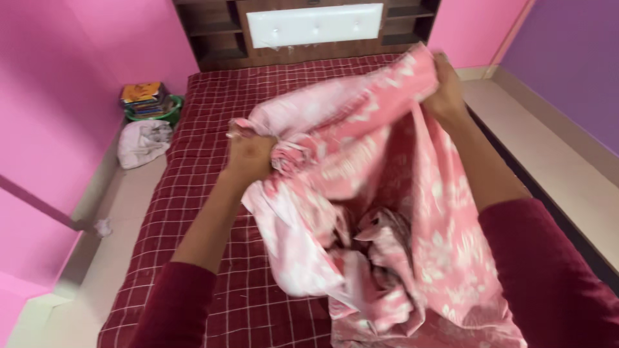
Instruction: The person unfolds a pink floral patterned sheet and spreads it over a bed with a red checkered sheet. They smooth the fabric by hand, tucking the edges under the mattress and adjusting the corners to ensure a neat fit.
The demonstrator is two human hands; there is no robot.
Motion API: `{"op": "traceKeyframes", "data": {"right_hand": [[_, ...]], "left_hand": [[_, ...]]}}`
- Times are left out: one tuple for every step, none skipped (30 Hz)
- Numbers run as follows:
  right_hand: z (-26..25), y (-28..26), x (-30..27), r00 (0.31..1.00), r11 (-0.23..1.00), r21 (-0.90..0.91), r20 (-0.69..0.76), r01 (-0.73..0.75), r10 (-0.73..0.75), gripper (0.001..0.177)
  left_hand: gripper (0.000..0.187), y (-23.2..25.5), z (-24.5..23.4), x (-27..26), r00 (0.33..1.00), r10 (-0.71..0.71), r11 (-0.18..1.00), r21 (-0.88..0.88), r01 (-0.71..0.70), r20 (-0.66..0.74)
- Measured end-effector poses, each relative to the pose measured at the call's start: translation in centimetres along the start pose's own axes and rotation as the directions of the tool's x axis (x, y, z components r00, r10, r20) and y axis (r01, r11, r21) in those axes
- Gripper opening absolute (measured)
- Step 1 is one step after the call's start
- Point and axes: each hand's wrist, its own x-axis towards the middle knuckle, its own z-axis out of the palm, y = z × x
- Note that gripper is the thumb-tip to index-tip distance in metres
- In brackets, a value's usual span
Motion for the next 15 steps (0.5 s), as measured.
{"op": "traceKeyframes", "data": {"right_hand": [[2.4, -3.6, 2.1, 0.996, 0.998, 0.023, 0.068, -0.055, 0.054, 0.041], [4.7, -6.7, 3.7, 0.985, 0.993, 0.040, 0.137, -0.111, 0.105, 0.038], [6.6, -9.3, 4.4, 0.991, 0.997, -0.074, 0.132, 0.004, 0.006, 0.039], [8.2, -11.1, 5.2, 0.986, 0.975, -0.185, 0.138, 0.119, -0.094, 0.040], [9.7, -12.3, 5.5, 0.970, 0.929, -0.292, 0.152, 0.226, -0.188, 0.041], [11.2, -12.9, 5.2, 0.974, 0.917, -0.366, 0.211, 0.158, -0.084, 0.039], [12.6, -13.0, 4.7, 0.965, 0.891, -0.443, 0.260, 0.098, 0.023, 0.036], [13.8, -12.7, 4.4, 0.944, 0.853, -0.521, 0.301, 0.046, 0.132, 0.034], [15.0, -12.1, 3.7, 0.925, 0.863, -0.500, 0.360, 0.081, 0.122, 0.032], [16.4, -11.5, 2.9, 0.902, 0.872, -0.476, 0.418, 0.115, 0.109, 0.030], [17.8, -11.1, 1.9, 0.885, 0.884, -0.456, 0.448, 0.102, 0.129, 0.025], [19.3, -10.9, 0.3, 0.866, 0.895, -0.437, 0.477, 0.088, 0.148, 0.021], [20.7, -10.9, -0.9, 0.813, 0.896, -0.436, 0.552, 0.089, 0.187, 0.021], [21.9, -11.2, -1.9, 0.751, 0.896, -0.434, 0.621, 0.091, 0.225, 0.023], [23.1, -11.7, -3.0, 0.718, 0.905, -0.415, 0.657, 0.091, 0.229, 0.024]], "left_hand": [[0.045, -2.7, 0.2, -0.3, 0.964, 0.076, 0.993, 0.110, -0.049, -0.256], [0.052, -5.8, 0.7, -0.7, 0.858, 0.175, 0.971, 0.230, -0.068, -0.483], [0.038, -8.8, 1.5, -1.5, 0.890, 0.110, 0.963, 0.270, 0.015, -0.442], [0.026, -11.6, 2.3, -2.3, 0.914, 0.041, 0.945, 0.313, 0.096, -0.403], [0.037, -14.1, 3.0, -3.6, 0.936, 0.004, 0.940, 0.320, 0.116, -0.351], [0.048, -15.9, 3.6, -5.1, 0.954, -0.033, 0.935, 0.328, 0.135, -0.299], [0.059, -16.9, 3.7, -6.1, 0.967, -0.070, 0.930, 0.335, 0.153, -0.247], [0.073, -17.3, 3.3, -6.7, 0.988, -0.156, 0.922, 0.358, 0.147, -0.002], [0.088, -16.9, 2.7, -7.1, 0.940, -0.242, 0.916, 0.377, 0.140, 0.241], [0.105, -15.5, 2.4, -7.1, 0.826, -0.322, 0.909, 0.394, 0.133, 0.464], [0.111, -13.6, 2.3, -6.7, 0.846, -0.264, 0.962, 0.188, 0.197, 0.464], [0.117, -11.8, 2.2, -6.4, 0.869, -0.209, 0.968, -0.029, 0.248, 0.449], [0.123, -10.0, 2.0, -6.0, 0.893, -0.161, 0.927, -0.246, 0.283, 0.419], [0.130, -8.0, 2.0, -5.5, 0.918, -0.124, 0.840, -0.453, 0.299, 0.377], [0.121, -5.1, 2.3, -4.5, 0.969, -0.071, 0.824, -0.533, 0.191, 0.237]]}}
